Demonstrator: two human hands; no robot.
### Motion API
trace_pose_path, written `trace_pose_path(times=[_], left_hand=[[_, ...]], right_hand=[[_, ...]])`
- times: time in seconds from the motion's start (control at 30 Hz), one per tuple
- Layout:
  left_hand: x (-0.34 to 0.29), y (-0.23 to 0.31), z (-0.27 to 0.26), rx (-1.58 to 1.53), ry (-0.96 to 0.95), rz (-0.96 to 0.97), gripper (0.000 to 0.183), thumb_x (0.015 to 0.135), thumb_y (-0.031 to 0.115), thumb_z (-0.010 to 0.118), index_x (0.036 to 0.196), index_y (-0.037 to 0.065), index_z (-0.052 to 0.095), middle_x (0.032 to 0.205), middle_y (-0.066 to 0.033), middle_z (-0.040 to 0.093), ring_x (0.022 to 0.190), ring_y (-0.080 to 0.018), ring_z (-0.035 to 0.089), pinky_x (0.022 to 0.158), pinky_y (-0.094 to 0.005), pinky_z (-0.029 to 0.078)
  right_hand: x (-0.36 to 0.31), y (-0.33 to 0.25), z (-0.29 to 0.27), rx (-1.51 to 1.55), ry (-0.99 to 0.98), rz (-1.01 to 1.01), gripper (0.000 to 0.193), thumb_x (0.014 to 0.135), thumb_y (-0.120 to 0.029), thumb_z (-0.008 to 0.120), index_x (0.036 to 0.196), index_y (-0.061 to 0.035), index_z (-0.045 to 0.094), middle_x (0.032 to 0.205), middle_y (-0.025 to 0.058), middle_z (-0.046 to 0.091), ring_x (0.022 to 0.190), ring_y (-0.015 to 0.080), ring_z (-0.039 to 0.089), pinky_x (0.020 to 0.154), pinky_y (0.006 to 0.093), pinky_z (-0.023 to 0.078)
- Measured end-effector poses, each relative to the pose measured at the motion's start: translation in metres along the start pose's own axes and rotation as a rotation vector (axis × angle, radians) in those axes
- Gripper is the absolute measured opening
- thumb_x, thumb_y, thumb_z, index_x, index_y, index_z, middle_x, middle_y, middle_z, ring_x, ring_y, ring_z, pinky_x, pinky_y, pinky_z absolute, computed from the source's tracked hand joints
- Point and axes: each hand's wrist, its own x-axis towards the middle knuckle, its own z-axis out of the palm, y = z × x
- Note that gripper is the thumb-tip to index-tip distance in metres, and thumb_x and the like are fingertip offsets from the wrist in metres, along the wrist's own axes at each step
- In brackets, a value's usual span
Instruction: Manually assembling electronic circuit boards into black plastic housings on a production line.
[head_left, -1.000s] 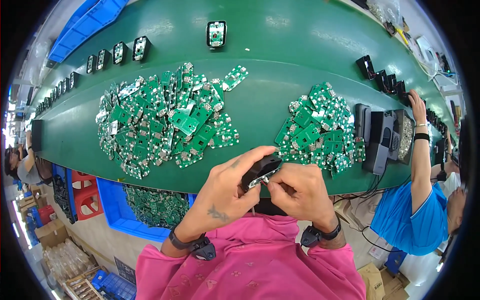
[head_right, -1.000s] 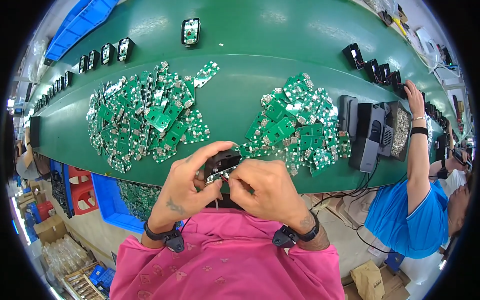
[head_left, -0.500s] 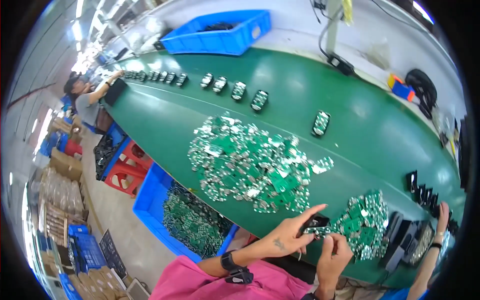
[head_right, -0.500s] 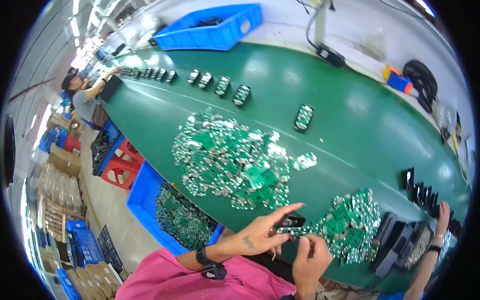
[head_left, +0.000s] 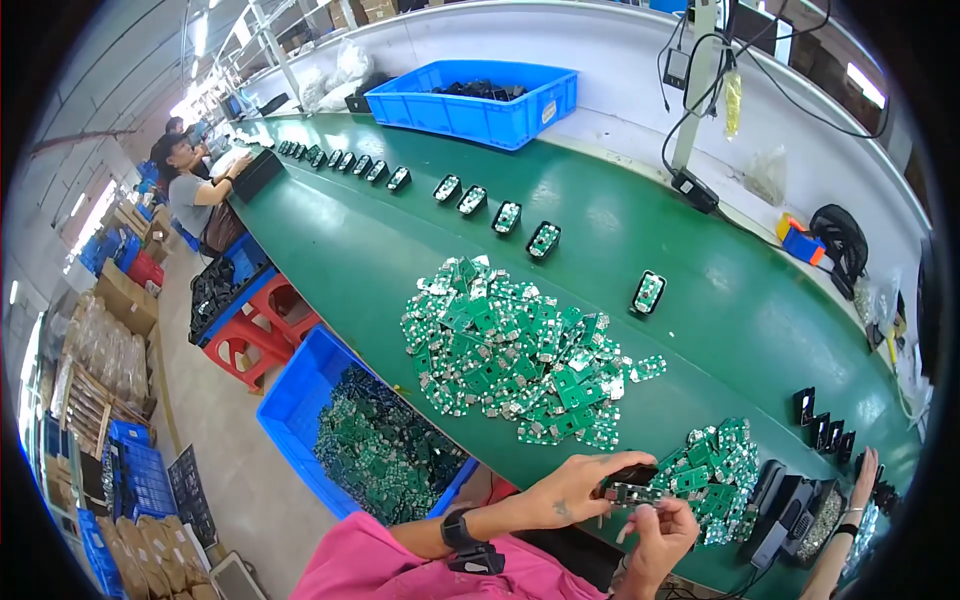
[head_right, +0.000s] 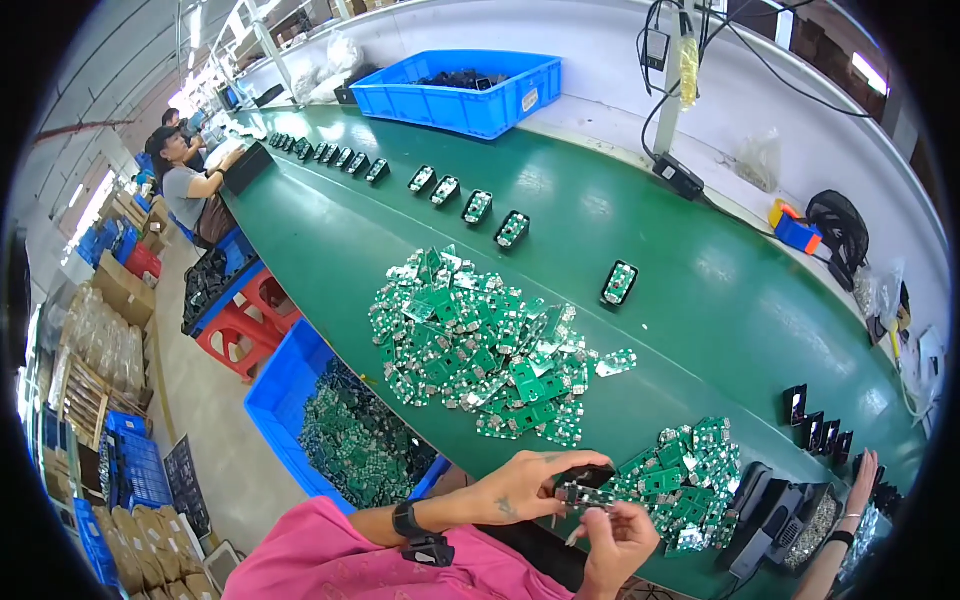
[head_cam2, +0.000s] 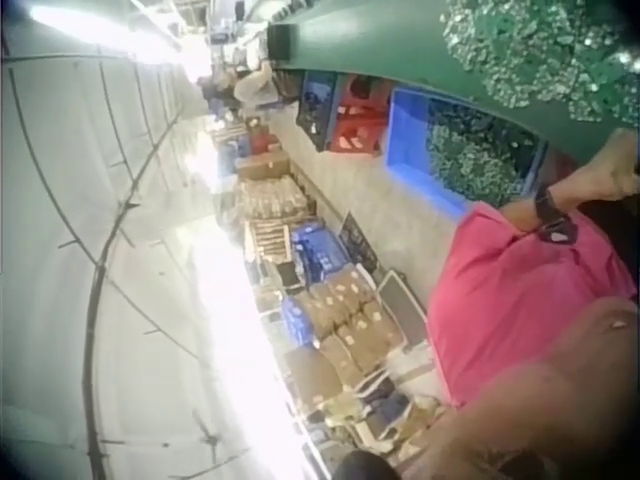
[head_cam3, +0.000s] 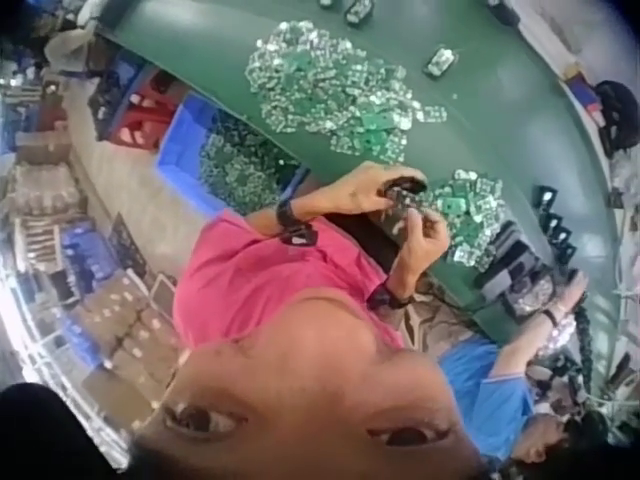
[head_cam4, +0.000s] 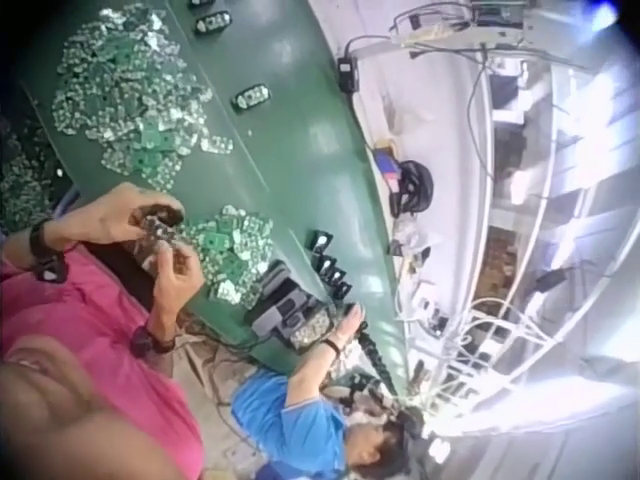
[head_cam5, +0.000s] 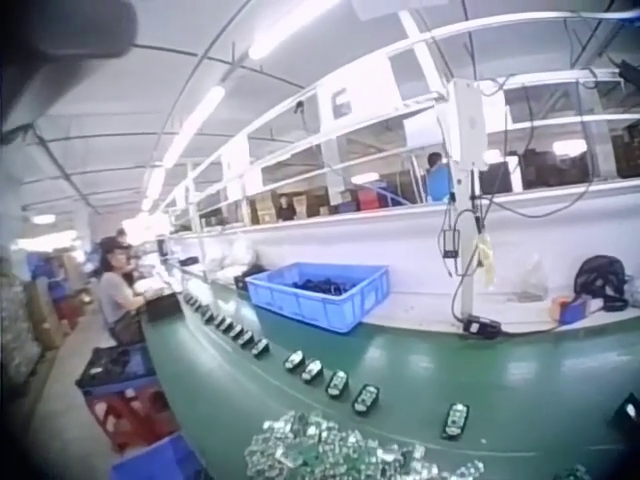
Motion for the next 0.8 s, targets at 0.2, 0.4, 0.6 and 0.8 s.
trace_pose_path(times=[0.2, 0.4, 0.6, 0.8], left_hand=[[-0.006, 0.004, 0.004, 0.037, -0.001, 0.033, 0.065, 0.078, -0.003, 0.065, 0.139, 0.017, 0.052, 0.113, -0.0103, 0.065, 0.074, -0.0143, 0.06, 0.063, -0.0285, 0.05], [-0.01, -0.008, 0.019, 0.227, 0.258, 0.196, 0.055, 0.08, -0.005, 0.062, 0.131, 0.014, 0.06, 0.106, -0.0144, 0.064, 0.075, -0.0249, 0.063, 0.064, -0.0303, 0.052], [-0.012, -0.021, 0.032, 0.24, 0.292, 0.139, 0.056, 0.083, -0.008, 0.058, 0.135, 0.013, 0.057, 0.125, -0.0209, 0.061, 0.104, -0.0374, 0.064, 0.085, -0.0385, 0.053], [-0.001, -0.014, 0.028, 0.237, 0.34, 0.122, 0.06, 0.08, -0.011, 0.053, 0.136, 0.009, 0.055, 0.126, -0.0197, 0.062, 0.111, -0.034, 0.064, 0.092, -0.0363, 0.053]], right_hand=[[0.004, 0.0, -0.002, -0.072, -0.138, 0.008, 0.021, 0.094, -0.009, 0.061, 0.075, 0.0017, 0.06, 0.065, 0.0064, 0.064, 0.049, 0.0072, 0.052, 0.045, 0.0206, 0.04], [0.007, -0.017, -0.011, -0.281, -0.325, 0.137, 0.031, 0.096, -0.014, 0.059, 0.067, -0.0019, 0.057, 0.055, 0.0016, 0.058, 0.045, 0.0043, 0.047, 0.041, 0.022, 0.032], [0.004, -0.019, -0.004, -0.327, -0.271, 0.278, 0.03, 0.093, -0.016, 0.062, 0.067, -0.001, 0.06, 0.054, 0.0015, 0.058, 0.048, 0.0058, 0.051, 0.044, 0.0252, 0.036], [0.02, -0.022, 0.006, -0.444, -0.181, 0.03, 0.03, 0.092, -0.018, 0.063, 0.068, -0.0008, 0.062, 0.053, 0.001, 0.055, 0.048, 0.0066, 0.05, 0.045, 0.026, 0.035]])
